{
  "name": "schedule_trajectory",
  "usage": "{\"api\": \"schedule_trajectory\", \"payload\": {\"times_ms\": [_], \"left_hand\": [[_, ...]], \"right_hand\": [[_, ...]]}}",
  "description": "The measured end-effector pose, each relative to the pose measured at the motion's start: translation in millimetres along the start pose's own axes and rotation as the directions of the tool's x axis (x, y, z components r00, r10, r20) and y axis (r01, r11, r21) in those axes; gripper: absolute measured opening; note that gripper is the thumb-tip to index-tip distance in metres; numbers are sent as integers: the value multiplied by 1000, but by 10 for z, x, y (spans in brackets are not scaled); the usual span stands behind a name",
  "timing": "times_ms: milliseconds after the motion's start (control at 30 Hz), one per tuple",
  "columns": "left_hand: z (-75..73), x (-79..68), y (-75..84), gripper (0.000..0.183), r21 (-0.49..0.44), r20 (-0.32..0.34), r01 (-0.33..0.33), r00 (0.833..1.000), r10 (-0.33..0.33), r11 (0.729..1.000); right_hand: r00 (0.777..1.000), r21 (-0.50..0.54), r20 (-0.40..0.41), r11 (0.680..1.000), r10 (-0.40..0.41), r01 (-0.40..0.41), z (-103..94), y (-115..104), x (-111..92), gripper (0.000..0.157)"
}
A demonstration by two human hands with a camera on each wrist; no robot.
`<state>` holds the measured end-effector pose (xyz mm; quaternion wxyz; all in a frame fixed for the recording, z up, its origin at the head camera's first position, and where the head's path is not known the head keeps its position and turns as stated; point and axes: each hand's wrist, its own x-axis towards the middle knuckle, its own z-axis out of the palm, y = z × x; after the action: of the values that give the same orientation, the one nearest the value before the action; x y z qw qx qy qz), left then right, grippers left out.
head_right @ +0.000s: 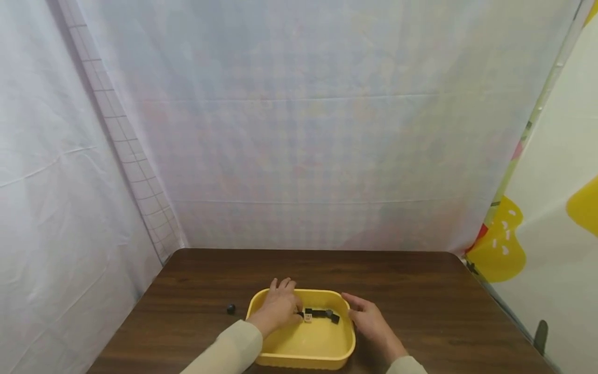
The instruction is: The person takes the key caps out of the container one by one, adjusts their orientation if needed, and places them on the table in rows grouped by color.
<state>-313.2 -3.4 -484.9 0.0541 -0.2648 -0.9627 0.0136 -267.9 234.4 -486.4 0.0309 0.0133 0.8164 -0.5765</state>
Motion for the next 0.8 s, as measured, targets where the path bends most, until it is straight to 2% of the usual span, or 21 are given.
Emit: {"api": "schedule_trajectory", "payload": {"times_ms": [167,300,533,700,800], "left_hand": [[-13,1,-28,15,-86,6,5,1000,-4,996],[-88,-1,-72,15,-169,-16,6,1000,-9,986],[-236,-32,-161,16,-227,-150,-50,989,16,973],[-282,-26,-200,18,-359,-144,-63,990,12,931],[-285,-22,-215,18,-457,-113,-54,994,2,888]], "right_hand": [[1000,10,13,1000,11,-11,-2,12,-3,46],[1000,0,1,1000,18,-18,-5,8,12,46],[1000,-7,11,1000,6,-6,-1,7,19,45],[1000,-3,0,1000,20,-20,4,10,15,46],[1000,7,0,1000,25,-25,7,15,19,46]]}}
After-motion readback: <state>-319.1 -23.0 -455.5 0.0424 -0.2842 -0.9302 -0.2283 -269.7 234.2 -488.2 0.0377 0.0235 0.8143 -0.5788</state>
